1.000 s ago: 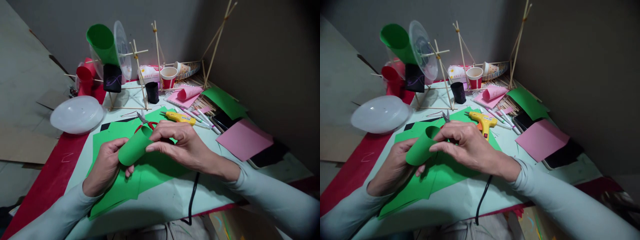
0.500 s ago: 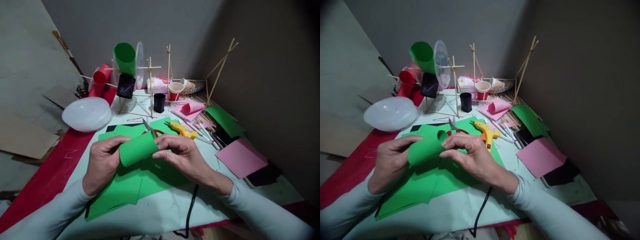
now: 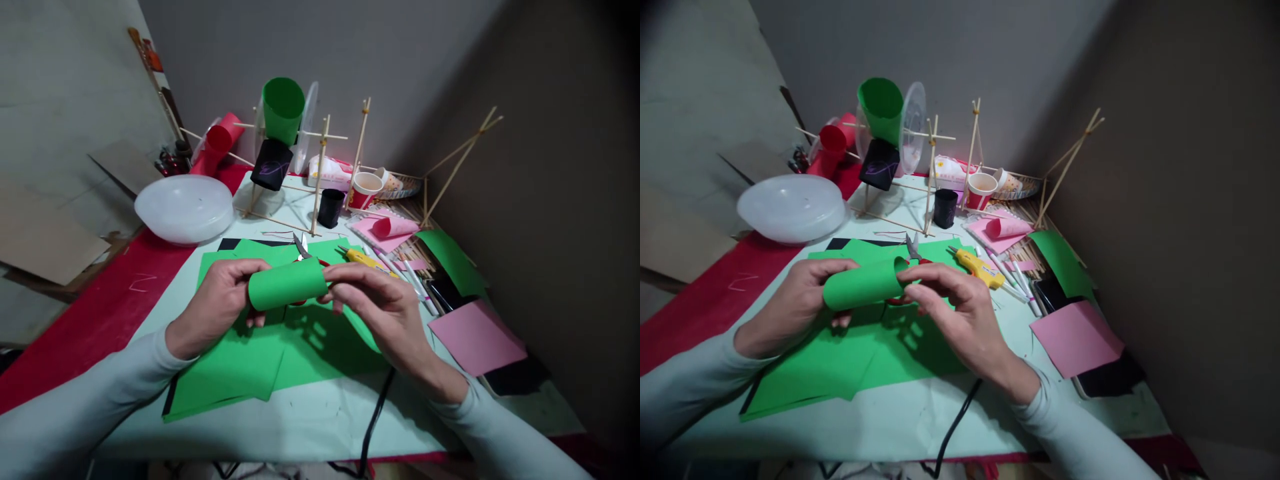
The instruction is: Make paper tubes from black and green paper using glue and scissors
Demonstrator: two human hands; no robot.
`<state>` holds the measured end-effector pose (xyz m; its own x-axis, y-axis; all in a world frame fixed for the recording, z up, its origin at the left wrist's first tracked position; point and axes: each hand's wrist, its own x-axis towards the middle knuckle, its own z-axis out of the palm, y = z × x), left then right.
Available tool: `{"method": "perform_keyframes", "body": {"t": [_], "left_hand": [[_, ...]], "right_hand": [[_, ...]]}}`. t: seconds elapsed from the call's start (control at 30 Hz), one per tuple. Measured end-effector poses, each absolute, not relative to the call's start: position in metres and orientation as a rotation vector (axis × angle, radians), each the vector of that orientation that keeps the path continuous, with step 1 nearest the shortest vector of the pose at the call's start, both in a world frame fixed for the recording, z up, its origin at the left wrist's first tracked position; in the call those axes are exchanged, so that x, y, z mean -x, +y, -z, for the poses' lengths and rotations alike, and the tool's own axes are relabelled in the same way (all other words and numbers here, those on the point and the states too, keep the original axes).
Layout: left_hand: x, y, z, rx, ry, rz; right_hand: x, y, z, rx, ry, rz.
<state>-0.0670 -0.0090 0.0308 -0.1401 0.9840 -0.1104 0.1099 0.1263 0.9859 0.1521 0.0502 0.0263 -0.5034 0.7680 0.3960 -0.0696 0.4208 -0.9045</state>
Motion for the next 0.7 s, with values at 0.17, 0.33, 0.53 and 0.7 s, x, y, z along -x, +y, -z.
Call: {"method": "perform_keyframes", "body": {"t": [0.17,0.33,0.53,0.7], "left_hand": [[0.071,-0.007,-0.027,-1.123,1.376,-1.106],[0.068,-0.010,-0.028,-1.314,1.393,-1.094],[0.067,-0.011,-0.030,-1.846,1.447,-1.023],[0.063,-0.015,-0.036,-1.552,1.394,-1.192]], "right_hand": [[-0.154,0.056,-0.030,0.761,-1.648,-1.233],[-0.153,0.060,-0.026,0.770,-1.871,-1.421],[-0.150,0.052,-0.020,0.722,-2.040,-1.334],[-0.146,0.050,-0.019,0.712,-1.882,-1.348]]}}
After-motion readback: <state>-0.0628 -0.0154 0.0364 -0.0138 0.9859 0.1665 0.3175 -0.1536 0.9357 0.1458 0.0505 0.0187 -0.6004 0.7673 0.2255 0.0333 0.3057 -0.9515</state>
